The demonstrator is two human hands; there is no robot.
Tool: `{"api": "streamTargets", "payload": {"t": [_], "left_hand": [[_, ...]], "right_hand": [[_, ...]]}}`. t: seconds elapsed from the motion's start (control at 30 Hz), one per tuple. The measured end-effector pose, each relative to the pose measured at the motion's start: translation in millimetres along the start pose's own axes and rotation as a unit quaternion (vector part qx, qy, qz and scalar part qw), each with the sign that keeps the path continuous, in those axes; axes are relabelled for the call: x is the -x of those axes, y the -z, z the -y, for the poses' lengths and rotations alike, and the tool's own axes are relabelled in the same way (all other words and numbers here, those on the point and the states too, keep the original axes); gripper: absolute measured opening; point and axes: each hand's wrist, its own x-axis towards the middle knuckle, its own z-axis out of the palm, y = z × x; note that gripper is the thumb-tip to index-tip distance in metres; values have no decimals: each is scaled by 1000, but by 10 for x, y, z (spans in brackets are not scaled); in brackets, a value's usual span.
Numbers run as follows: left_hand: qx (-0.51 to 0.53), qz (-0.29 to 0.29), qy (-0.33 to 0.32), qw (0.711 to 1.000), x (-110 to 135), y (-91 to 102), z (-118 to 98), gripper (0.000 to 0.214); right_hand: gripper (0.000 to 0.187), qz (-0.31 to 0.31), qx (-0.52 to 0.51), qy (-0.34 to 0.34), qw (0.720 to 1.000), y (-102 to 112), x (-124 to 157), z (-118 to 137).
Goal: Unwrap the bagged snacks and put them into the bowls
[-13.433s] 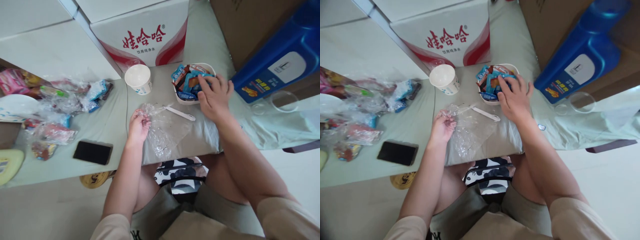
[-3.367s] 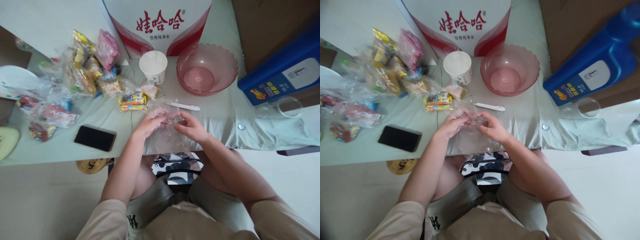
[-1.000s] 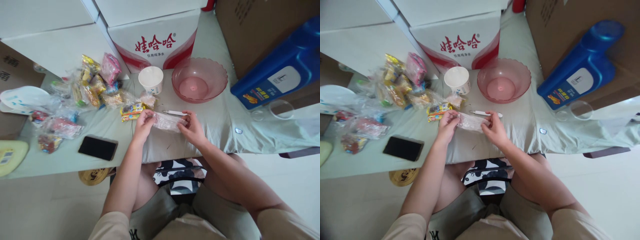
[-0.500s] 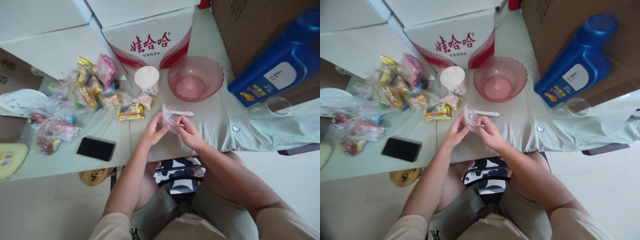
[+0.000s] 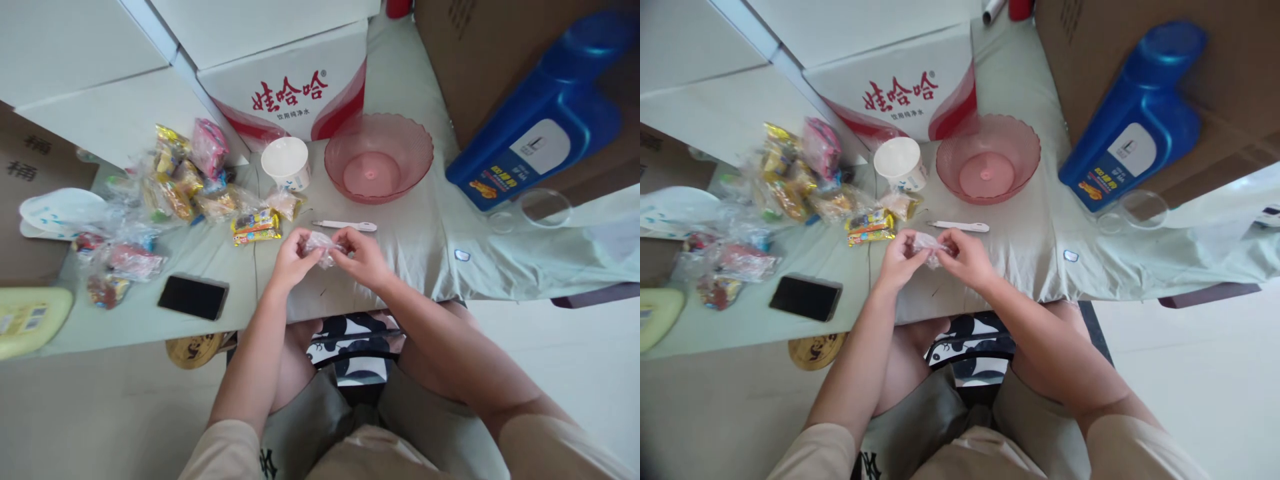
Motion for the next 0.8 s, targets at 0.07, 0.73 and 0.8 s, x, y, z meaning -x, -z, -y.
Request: {"api": "streamTargets", "payload": {"t": [0.07, 0.73, 0.8], "left_hand": [[-50, -89, -29, 994, -27, 110, -4, 32], [-507, 132, 91, 847, -2200, -76, -860, 5], [-489, 107, 52, 864, -2160, -50, -909, 10]], "right_hand": [[20, 7, -4, 11, 1000, -14, -14, 27], [12, 147, 90, 19, 985, -9, -105, 150], [13, 150, 93, 16, 984, 2, -119, 145]]}}
